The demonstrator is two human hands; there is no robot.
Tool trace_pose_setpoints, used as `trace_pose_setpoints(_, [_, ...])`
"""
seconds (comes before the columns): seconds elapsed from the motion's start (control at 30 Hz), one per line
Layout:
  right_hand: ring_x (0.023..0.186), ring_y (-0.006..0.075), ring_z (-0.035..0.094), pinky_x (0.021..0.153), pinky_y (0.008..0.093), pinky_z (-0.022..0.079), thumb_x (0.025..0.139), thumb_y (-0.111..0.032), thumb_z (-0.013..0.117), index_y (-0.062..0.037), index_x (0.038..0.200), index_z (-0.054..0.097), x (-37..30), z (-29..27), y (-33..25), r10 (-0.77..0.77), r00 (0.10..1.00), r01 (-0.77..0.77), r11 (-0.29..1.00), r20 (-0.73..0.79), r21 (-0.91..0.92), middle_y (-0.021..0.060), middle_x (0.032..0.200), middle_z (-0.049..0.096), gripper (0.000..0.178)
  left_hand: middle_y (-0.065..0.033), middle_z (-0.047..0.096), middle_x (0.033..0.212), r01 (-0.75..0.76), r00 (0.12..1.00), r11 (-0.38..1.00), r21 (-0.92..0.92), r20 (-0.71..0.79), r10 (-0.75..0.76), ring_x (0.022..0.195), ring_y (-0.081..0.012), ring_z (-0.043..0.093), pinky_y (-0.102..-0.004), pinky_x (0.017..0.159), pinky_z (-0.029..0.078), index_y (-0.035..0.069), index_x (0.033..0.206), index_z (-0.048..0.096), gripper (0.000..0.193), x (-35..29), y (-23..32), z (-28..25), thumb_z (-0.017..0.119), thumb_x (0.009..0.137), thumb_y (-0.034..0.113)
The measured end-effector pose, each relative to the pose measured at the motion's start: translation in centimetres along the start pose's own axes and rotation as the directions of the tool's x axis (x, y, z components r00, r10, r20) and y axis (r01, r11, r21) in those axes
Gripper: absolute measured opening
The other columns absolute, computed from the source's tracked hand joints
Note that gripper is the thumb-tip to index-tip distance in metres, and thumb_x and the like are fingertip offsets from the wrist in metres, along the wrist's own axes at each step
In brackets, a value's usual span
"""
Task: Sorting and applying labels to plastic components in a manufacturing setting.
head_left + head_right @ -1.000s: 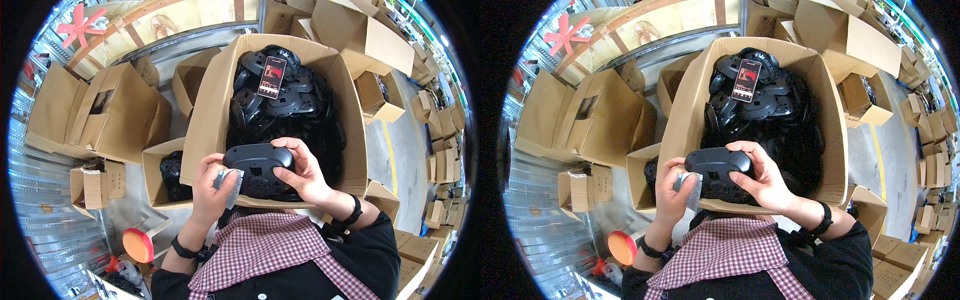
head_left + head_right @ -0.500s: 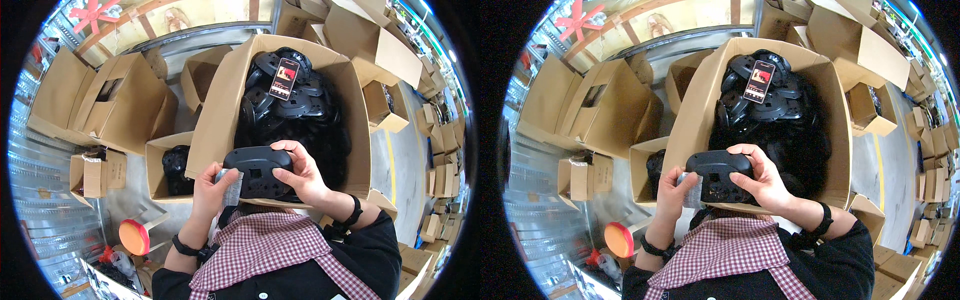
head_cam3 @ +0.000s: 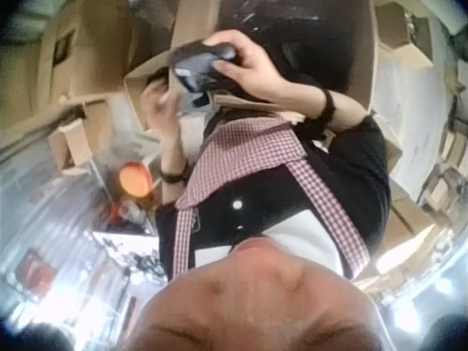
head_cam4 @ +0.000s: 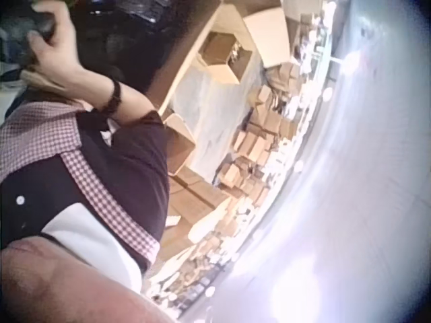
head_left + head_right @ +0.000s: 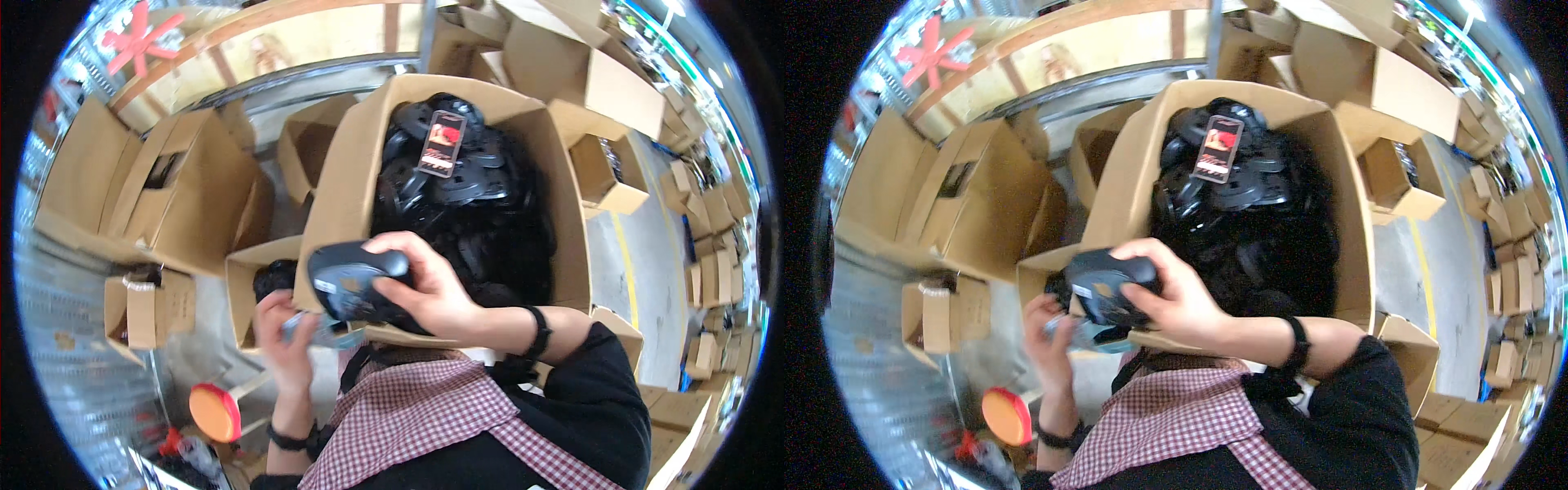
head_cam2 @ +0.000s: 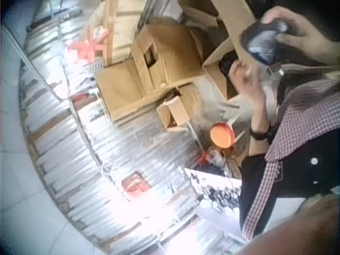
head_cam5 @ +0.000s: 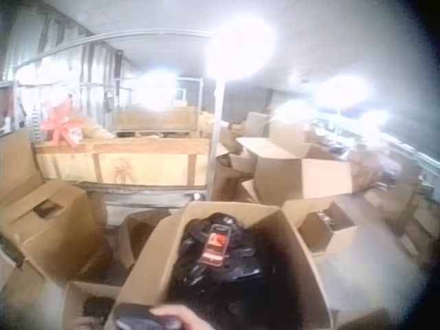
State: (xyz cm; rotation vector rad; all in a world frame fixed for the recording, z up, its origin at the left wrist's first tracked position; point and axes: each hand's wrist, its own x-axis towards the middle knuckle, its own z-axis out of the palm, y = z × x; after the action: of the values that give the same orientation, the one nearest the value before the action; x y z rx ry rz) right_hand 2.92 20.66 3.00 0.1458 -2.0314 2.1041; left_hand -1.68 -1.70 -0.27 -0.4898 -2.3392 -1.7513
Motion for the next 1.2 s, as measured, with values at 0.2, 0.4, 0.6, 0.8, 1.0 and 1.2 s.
trace_pose_setpoints(0.2, [0.13,0.0293,0.041,0.107,0.0386,0.035,0.09,-0.017,0.062,-0.0103,0.141,0.036,3.3,-0.2,3.5,-0.012,0.962,0.051,0.989,0.273,-0.137,0.0167,0.14,0.04,0.058,-0.0004,0.053,0.079,0.189,0.981,0.904,-0.383,0.03,-0.193,0.072,-0.0083,0.046,-0.022,0.065,0.036,0.007,0.074,0.053,0.019,-1.5,-0.4,-3.3,0.071,0.079,0.009])
trace_pose_setpoints(0.4, [0.104,0.0326,0.061,0.088,0.0409,0.05,0.077,-0.008,0.06,-0.0092,0.11,0.064,1.2,-15.8,11.5,0.674,0.703,0.034,0.288,0.228,-0.957,0.0129,0.107,0.066,0.033,0.0011,0.061,0.078,0.359,0.933,0.851,-0.383,0.132,-0.335,0.072,-0.0056,0.054,-0.0206,0.066,0.042,0.0,0.086,0.065,0.012,-1.2,0.9,-1.4,0.071,0.083,0.01])
trace_pose_setpoints(0.6, [0.11,0.021,0.052,0.097,0.0403,0.039,0.084,-0.019,0.059,-0.0212,0.104,0.069,-2.0,-20.9,16.9,0.594,0.729,0.493,-0.11,0.341,-0.863,0.0011,0.118,0.056,0.022,-0.0019,0.067,0.084,0.517,0.835,0.813,-0.267,0.367,-0.41,0.073,-0.0065,0.059,-0.0208,0.067,0.046,-0.002,0.097,0.068,0.016,0.2,2.4,1.6,0.071,0.084,0.007])
trace_pose_setpoints(0.8, [0.104,0.0249,0.057,0.093,0.0403,0.043,0.08,-0.022,0.068,-0.0157,0.103,0.065,-0.5,-21.9,8.6,0.542,0.712,0.538,-0.015,0.446,-0.843,0.0029,0.099,0.064,0.023,-0.0033,0.068,0.083,0.481,0.858,0.781,-0.398,0.397,-0.326,0.072,-0.0062,0.06,-0.0202,0.069,0.049,-0.001,0.096,0.069,0.016,0.4,2.9,3.1,0.072,0.086,0.012])
trace_pose_setpoints(1.0, [0.082,0.0091,0.055,0.071,0.0276,0.048,0.096,-0.03,0.059,-0.0042,0.104,0.054,-1.0,-12.8,1.5,0.506,0.856,-0.516,0.849,-0.105,-0.11,-0.0008,0.088,0.058,0.027,-0.0021,0.067,0.081,0.56,0.785,0.759,-0.331,0.505,-0.358,0.072,-0.006,0.06,-0.0204,0.068,0.049,0.001,0.092,0.068,0.012,0.7,2.9,4.5,0.071,0.086,0.011])
trace_pose_setpoints(1.2, [0.082,0.0053,0.055,0.074,0.0244,0.049,0.101,-0.027,0.048,-0.0095,0.101,0.052,-2.9,-7.5,1.3,0.459,0.888,-0.445,0.855,0.01,0.267,-0.0034,0.09,0.057,0.017,-0.0006,0.065,0.075,0.446,0.796,0.866,-0.225,0.542,-0.269,0.069,-0.0057,0.057,-0.0213,0.063,0.046,0.001,0.086,0.068,0.013,1.4,3.2,6.3,0.072,0.086,0.013])
